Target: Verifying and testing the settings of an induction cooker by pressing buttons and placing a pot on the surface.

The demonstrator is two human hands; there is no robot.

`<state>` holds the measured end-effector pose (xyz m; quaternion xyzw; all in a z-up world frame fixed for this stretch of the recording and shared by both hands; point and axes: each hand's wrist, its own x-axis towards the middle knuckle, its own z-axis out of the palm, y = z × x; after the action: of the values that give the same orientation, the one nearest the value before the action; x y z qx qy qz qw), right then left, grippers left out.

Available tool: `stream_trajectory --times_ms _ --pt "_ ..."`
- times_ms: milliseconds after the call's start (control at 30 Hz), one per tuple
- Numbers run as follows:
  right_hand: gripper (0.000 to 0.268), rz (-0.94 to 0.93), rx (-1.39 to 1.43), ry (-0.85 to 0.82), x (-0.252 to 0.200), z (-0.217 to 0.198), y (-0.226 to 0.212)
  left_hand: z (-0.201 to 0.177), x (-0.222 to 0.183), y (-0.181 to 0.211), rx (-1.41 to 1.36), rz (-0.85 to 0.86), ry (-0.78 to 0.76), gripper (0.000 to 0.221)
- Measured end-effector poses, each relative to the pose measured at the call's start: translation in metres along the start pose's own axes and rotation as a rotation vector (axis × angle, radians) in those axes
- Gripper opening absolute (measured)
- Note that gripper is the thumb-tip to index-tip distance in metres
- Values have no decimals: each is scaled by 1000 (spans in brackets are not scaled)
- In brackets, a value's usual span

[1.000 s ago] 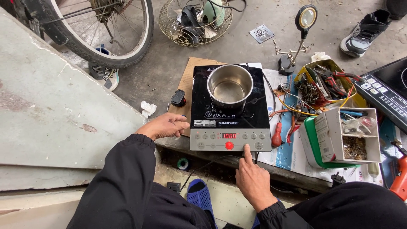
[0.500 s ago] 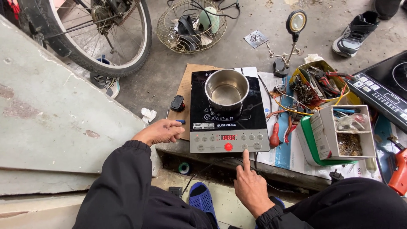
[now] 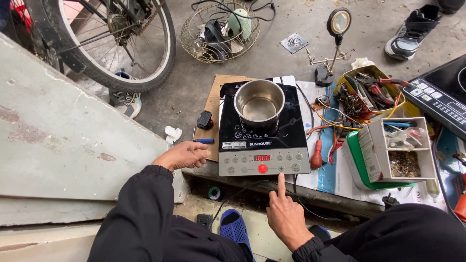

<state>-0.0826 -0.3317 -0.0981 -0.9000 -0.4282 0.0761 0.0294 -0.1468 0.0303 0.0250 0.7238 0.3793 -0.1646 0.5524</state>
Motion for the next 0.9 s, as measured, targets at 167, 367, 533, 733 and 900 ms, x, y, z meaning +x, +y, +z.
stream_trajectory --times_ms 167,367,533,733,900 --pt "23 -29 -18 -3 0 0 1 6 -2 8 22 5 -10 69" --pt "23 -13 -37 13 1 1 -2 7 5 5 10 3 -13 68" --pt "28 10 -37 7 1 17 -2 3 26 -15 21 67 -42 70" --pt "34 96 -30 -259 12 31 -1 10 32 -11 6 79 -55 66" --pt "37 157 -50 -291 14 32 -5 16 27 2 41 49 -56 50"
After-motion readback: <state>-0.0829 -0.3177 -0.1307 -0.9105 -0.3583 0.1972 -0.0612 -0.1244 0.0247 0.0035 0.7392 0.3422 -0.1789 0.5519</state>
